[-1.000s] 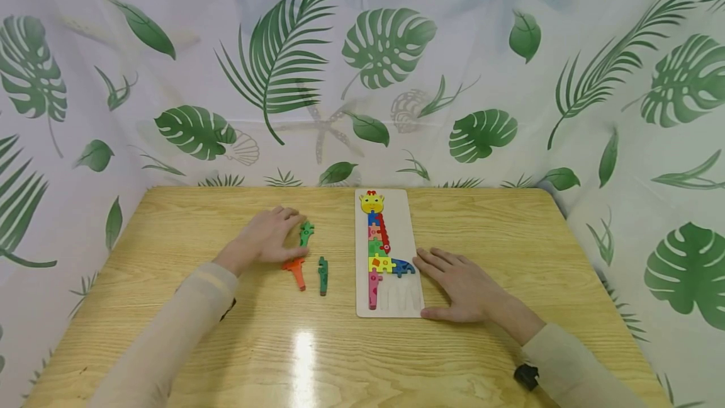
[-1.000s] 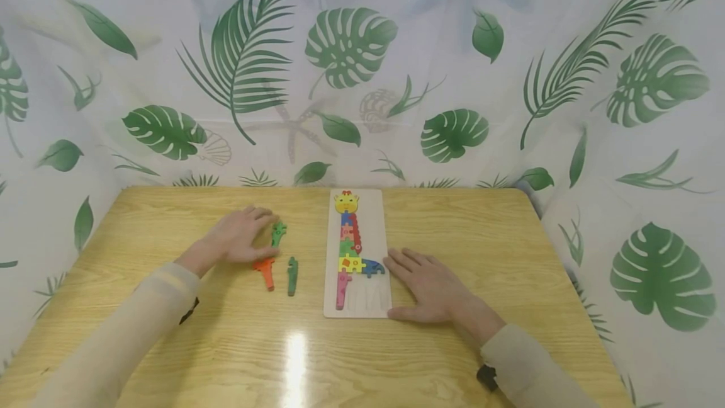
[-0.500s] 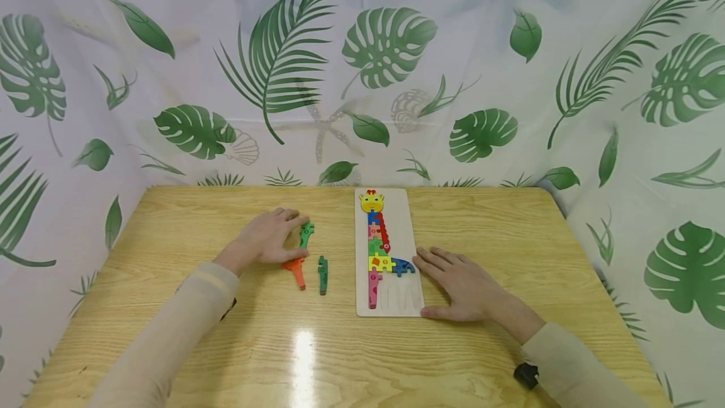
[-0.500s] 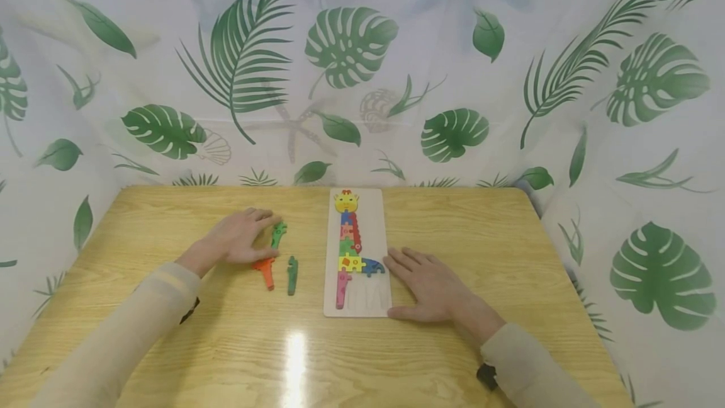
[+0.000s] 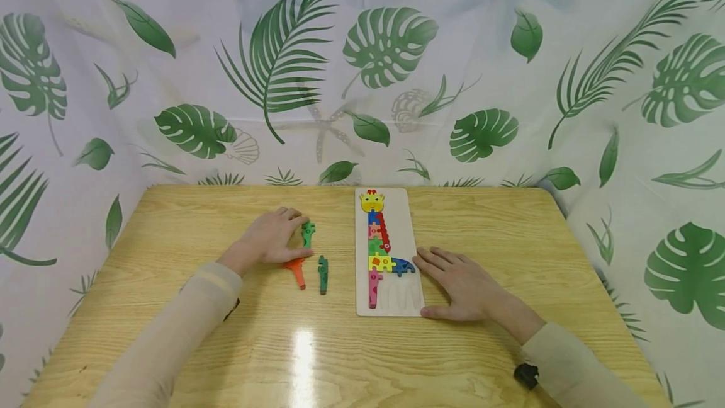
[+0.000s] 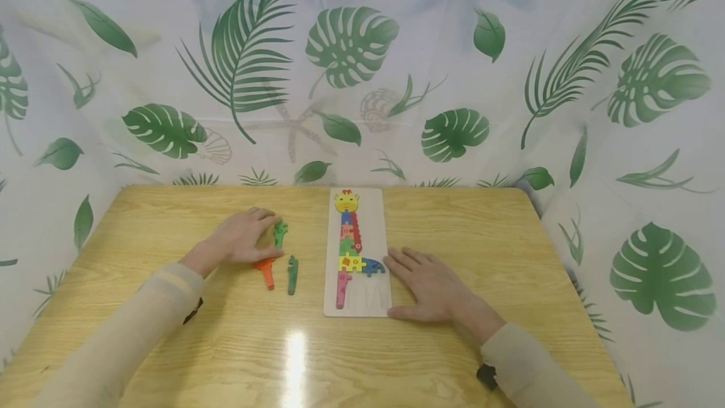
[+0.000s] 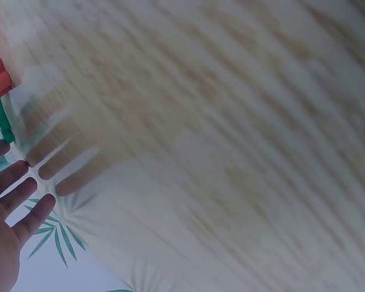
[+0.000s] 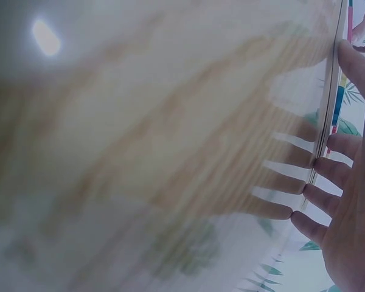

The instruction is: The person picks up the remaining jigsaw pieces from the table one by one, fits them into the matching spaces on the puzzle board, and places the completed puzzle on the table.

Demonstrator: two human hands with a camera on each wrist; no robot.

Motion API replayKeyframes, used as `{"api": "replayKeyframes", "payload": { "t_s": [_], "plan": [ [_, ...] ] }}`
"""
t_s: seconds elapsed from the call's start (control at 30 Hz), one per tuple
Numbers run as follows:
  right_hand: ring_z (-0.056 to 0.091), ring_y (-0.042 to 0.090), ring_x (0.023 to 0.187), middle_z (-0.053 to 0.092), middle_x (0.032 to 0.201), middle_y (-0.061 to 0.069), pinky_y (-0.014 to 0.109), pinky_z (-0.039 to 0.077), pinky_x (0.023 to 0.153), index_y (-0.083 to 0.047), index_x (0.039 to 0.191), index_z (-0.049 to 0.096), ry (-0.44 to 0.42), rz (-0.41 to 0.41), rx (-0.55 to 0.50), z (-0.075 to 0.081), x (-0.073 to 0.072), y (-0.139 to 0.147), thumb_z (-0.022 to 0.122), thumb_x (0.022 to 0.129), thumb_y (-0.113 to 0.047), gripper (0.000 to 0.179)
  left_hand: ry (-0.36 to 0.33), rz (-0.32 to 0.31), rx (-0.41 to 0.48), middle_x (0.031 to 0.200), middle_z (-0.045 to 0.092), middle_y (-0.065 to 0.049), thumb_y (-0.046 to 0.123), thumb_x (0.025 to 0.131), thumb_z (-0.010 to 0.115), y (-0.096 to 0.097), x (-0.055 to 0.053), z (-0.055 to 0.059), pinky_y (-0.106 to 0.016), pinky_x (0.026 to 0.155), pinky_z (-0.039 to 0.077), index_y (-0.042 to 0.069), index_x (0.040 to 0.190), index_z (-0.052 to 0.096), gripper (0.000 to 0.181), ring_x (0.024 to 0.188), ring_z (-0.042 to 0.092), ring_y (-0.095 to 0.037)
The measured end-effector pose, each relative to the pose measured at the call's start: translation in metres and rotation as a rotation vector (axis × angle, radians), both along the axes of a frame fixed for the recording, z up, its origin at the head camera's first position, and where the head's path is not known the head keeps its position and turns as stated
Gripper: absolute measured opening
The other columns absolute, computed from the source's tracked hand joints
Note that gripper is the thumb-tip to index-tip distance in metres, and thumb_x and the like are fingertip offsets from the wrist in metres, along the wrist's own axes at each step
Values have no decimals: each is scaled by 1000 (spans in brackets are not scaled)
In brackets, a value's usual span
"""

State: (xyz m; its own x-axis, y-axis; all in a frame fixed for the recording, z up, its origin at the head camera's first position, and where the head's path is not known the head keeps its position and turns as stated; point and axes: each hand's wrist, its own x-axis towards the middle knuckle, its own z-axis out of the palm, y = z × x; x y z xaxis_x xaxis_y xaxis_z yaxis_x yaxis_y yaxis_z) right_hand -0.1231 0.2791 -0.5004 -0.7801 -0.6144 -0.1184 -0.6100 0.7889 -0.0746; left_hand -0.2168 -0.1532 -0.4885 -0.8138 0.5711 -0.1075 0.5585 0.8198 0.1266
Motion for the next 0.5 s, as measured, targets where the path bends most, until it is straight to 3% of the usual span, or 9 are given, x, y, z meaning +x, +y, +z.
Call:
{"api": "replayKeyframes", "payload": {
  "t_s": [0.5],
  "plan": [
    [37, 37, 158, 36, 173, 6, 61, 38, 124, -18, 166, 35, -2, 1, 1, -1, -1, 1, 48, 89, -87, 105, 35, 12, -2, 153, 57, -18, 74, 93, 59, 3, -1, -4, -56, 110, 52, 9, 152, 53, 87, 141, 53, -37]
  ]
}}
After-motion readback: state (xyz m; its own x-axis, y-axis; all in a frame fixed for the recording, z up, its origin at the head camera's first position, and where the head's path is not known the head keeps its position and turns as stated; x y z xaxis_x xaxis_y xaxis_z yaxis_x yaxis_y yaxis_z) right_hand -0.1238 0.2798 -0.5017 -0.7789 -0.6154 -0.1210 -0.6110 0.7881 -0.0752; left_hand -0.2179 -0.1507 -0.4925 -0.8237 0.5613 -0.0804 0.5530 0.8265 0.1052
